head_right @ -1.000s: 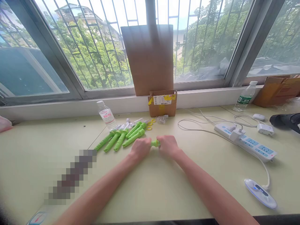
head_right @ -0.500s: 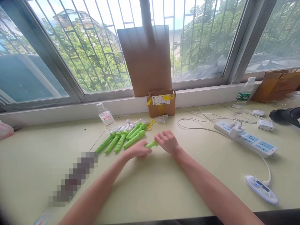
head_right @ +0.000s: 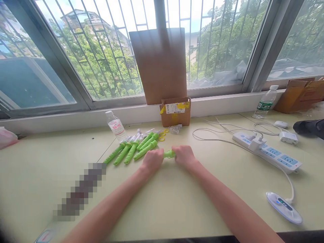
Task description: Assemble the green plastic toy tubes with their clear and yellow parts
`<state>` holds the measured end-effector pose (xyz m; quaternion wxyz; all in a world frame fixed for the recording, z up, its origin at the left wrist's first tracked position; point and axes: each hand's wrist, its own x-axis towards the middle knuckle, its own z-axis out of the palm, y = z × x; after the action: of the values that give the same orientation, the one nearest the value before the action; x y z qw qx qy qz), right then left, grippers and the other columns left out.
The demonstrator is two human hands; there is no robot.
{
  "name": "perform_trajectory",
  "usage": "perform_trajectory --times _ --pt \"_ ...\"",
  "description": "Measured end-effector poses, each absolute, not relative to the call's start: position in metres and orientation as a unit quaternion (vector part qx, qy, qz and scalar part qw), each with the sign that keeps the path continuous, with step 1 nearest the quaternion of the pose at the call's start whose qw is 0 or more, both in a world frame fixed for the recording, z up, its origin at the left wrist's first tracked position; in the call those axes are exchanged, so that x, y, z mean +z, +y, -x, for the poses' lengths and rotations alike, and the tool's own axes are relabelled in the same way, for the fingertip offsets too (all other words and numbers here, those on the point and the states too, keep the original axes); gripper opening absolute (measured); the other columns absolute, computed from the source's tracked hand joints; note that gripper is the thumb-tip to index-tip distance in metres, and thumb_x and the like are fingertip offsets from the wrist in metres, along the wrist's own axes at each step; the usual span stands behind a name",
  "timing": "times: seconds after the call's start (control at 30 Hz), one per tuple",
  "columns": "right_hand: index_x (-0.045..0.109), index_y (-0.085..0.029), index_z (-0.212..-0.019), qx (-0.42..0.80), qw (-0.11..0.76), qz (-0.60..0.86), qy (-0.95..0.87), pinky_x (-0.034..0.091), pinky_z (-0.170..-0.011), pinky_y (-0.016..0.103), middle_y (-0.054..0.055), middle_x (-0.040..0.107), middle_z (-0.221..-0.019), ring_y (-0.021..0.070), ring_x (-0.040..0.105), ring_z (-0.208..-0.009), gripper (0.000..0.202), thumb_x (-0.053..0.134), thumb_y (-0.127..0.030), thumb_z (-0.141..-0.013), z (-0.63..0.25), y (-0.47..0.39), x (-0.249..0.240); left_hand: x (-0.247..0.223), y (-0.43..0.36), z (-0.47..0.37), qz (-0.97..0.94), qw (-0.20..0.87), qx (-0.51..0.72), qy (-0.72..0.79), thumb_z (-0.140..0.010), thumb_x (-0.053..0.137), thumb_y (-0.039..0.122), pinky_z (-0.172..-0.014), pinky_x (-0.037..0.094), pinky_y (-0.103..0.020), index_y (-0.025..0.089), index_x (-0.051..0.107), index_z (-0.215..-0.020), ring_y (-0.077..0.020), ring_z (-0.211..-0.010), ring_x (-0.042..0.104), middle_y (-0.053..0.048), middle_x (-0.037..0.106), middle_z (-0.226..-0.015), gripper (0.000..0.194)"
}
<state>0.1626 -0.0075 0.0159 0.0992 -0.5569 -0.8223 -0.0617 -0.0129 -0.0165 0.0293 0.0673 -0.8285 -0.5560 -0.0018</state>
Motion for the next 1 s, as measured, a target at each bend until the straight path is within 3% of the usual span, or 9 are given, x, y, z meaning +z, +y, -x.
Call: perform_trajectory --times 0.1,0.2,0.27,0.37,0.47,0.57,0.7,0.83,1.0 --pt "0.060 -0.020 -0.080 -0.111 0.136 0.529 -0.830 0.017 -0.055 0.029 0.004 0.066 -0.075 0.0163 0.052 -0.065 0.019 0.053 -0.006 -0.069 -0.164 -0.006 0.009 0.029 -0.017 0.012 0.829 0.059 -0.008 -0.556 -0.082 0.041 0.014 -0.066 0.046 -0.032 0.013 0.061 -0.090 -0.0243 -0.076 0.065 -0.013 0.066 -0.079 0.021" --pt "0.063 -0.019 -0.082 -0.173 0.164 0.501 -0.832 0.019 -0.058 0.030 0.005 0.064 -0.075 0.0174 0.049 -0.067 0.023 0.049 -0.003 -0.073 -0.162 -0.002 0.006 0.034 -0.015 0.020 0.832 -0.011 -0.038 -0.554 -0.076 0.050 0.024 -0.062 0.044 -0.029 0.017 0.060 -0.075 -0.0219 -0.070 0.063 -0.007 0.064 -0.072 0.012" --pt "0.064 -0.020 -0.084 -0.206 0.190 0.480 -0.831 0.021 -0.061 0.031 0.005 0.064 -0.075 0.0175 0.047 -0.068 0.026 0.044 -0.003 -0.080 -0.161 -0.002 0.007 0.040 -0.014 0.028 0.826 -0.132 -0.057 -0.546 -0.071 0.052 0.025 -0.056 0.040 -0.026 0.018 0.054 -0.062 -0.0180 -0.062 0.059 -0.003 0.058 -0.062 0.012" --pt "0.064 -0.022 -0.088 -0.222 0.222 0.442 -0.840 0.023 -0.067 0.031 0.004 0.064 -0.078 0.0171 0.046 -0.071 0.027 0.041 -0.009 -0.089 -0.161 -0.004 0.009 0.051 -0.016 0.039 0.769 -0.415 -0.022 -0.486 -0.074 0.051 0.032 -0.046 0.036 -0.024 0.018 0.045 -0.055 -0.0114 -0.046 0.048 0.002 0.048 -0.049 0.025" --pt "0.064 -0.023 -0.089 -0.220 0.234 0.422 -0.848 0.024 -0.070 0.031 0.003 0.065 -0.081 0.0170 0.046 -0.074 0.025 0.041 -0.012 -0.091 -0.163 -0.006 0.011 0.054 -0.019 0.041 0.730 -0.521 0.001 -0.441 -0.073 0.054 0.038 -0.040 0.029 -0.023 0.019 0.039 -0.052 -0.0092 -0.039 0.039 0.004 0.040 -0.044 0.032" --pt "0.064 -0.021 -0.085 -0.221 0.212 0.438 -0.845 0.023 -0.068 0.031 0.004 0.064 -0.078 0.0176 0.046 -0.072 0.026 0.041 -0.009 -0.088 -0.163 -0.006 0.012 0.047 -0.020 0.035 0.742 -0.461 -0.015 -0.487 -0.073 0.051 0.033 -0.040 0.029 -0.024 0.020 0.037 -0.052 -0.0096 -0.038 0.038 0.004 0.039 -0.043 0.028" --pt "0.063 -0.019 -0.084 -0.201 0.153 0.482 -0.839 0.021 -0.062 0.031 0.006 0.064 -0.077 0.0187 0.049 -0.071 0.026 0.044 -0.001 -0.079 -0.160 -0.008 0.015 0.035 -0.017 0.027 0.793 -0.201 -0.040 -0.573 -0.072 0.053 0.028 -0.047 0.033 -0.025 0.018 0.051 -0.062 -0.0138 -0.050 0.051 0.000 0.054 -0.057 0.014" --pt "0.061 -0.018 -0.085 -0.129 0.095 0.534 -0.830 0.020 -0.058 0.030 0.006 0.067 -0.079 0.0185 0.055 -0.069 0.022 0.049 -0.004 -0.073 -0.154 -0.012 0.018 0.030 -0.012 0.023 0.827 -0.017 -0.003 -0.562 -0.080 0.048 0.027 -0.061 0.044 -0.031 0.016 0.062 -0.078 -0.0230 -0.069 0.063 -0.009 0.064 -0.074 0.018" --pt "0.059 -0.019 -0.080 -0.093 0.074 0.556 -0.823 0.017 -0.053 0.028 0.003 0.066 -0.071 0.0161 0.054 -0.059 0.015 0.053 -0.009 -0.071 -0.154 -0.012 0.016 0.026 -0.010 0.021 0.839 0.058 0.002 -0.541 -0.082 0.045 0.019 -0.065 0.048 -0.034 0.014 0.062 -0.087 -0.0257 -0.071 0.066 -0.012 0.065 -0.073 0.019"
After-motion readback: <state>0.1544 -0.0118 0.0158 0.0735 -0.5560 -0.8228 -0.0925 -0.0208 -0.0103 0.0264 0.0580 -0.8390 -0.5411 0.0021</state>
